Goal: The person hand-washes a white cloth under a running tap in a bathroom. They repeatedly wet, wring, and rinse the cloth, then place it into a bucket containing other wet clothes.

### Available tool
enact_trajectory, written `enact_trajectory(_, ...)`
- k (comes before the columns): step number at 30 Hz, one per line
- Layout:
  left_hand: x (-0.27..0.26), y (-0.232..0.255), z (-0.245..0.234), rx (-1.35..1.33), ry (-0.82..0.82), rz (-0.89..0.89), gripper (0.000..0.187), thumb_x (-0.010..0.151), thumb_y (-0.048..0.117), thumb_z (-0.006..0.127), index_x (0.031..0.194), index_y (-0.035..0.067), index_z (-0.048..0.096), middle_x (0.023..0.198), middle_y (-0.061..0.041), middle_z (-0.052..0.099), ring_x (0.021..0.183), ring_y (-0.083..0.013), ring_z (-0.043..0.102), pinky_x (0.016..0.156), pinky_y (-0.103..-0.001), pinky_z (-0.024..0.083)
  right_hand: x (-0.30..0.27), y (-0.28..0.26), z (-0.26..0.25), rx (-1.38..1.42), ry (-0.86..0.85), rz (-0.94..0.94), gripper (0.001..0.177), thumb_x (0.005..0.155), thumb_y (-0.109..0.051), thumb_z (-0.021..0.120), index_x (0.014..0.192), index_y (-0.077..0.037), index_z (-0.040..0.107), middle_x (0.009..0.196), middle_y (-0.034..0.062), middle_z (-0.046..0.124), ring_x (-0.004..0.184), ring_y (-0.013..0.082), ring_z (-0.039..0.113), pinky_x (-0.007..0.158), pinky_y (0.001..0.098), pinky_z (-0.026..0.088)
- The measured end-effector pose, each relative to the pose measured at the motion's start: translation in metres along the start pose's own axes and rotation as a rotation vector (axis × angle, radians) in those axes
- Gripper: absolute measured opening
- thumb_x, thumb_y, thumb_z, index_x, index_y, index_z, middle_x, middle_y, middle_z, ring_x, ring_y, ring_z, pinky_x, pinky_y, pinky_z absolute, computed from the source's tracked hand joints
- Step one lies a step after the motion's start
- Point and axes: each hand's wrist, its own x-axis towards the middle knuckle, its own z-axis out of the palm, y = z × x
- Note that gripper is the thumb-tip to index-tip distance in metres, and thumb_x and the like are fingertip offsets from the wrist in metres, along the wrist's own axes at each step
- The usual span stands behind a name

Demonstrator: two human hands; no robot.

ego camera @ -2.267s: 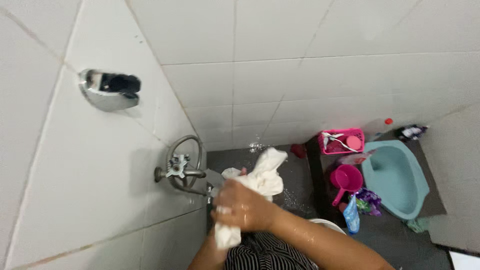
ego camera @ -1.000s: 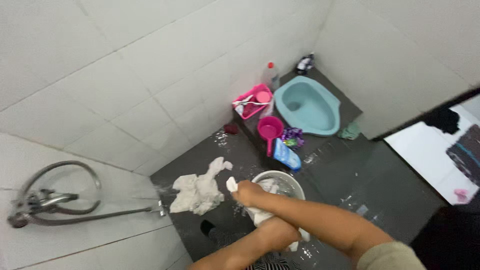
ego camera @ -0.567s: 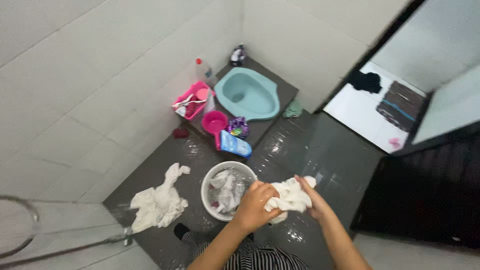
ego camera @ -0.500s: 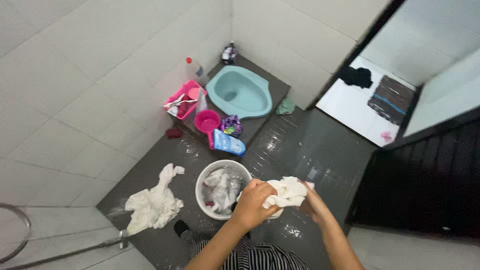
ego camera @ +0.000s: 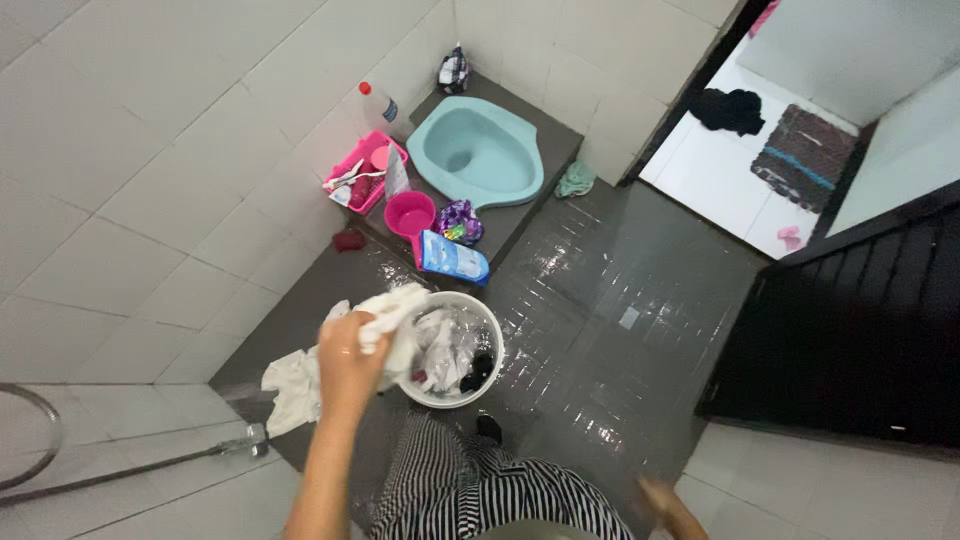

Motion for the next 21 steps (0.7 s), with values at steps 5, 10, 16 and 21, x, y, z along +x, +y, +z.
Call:
enact_trajectory(5,0.005,-0.028,-0.047,0.139,0.055,-0.161,0.032,0.079,0.021,0.083,0.101,0.003,0.069,0.1,-0.017,0.068,0.105,-0.0356,0.062,0.085,-0.048,0.05,-0.014,-0.019,0.015,-0.116,-0.04,0.191,0.059,0.103,-0.05,0.046,0.139,-0.005,0.06,0.139,0.0199,0.062,0.126,0.0337,0.061,0.107,0.0463,0.048)
enact_trajectory(10,-0.019,-0.045,-0.065,0.079,0.126,-0.212,0.033,0.085,0.026,0.081,0.102,0.001,0.067,0.099,-0.018,0.068,0.1,-0.0361,0.061,0.084,-0.048,0.05,0.002,-0.023,0.014,-0.282,-0.048,0.093,0.062,0.102,-0.055,0.049,0.133,-0.004,0.066,0.132,0.0192,0.067,0.123,0.0323,0.065,0.105,0.0438,0.05)
enact_trajectory(16,-0.056,-0.066,-0.09,0.062,0.077,-0.481,0.034,0.084,0.03,0.081,0.096,0.001,0.068,0.089,-0.018,0.068,0.087,-0.0338,0.062,0.076,-0.045,0.049,0.065,-0.162,0.062,-0.326,-0.044,-0.29,0.061,0.092,-0.051,0.056,0.126,-0.003,0.072,0.12,0.0182,0.079,0.114,0.0307,0.075,0.1,0.0406,0.056)
enact_trajectory(21,-0.068,-0.095,-0.122,0.017,0.086,-0.592,0.033,0.081,0.029,0.082,0.095,0.002,0.069,0.086,-0.017,0.068,0.083,-0.0324,0.063,0.073,-0.044,0.049,0.018,-0.346,0.143,-0.207,-0.014,-0.743,0.047,0.093,-0.042,0.065,0.126,-0.009,0.069,0.119,0.0125,0.074,0.108,0.0214,0.069,0.092,0.0363,0.054)
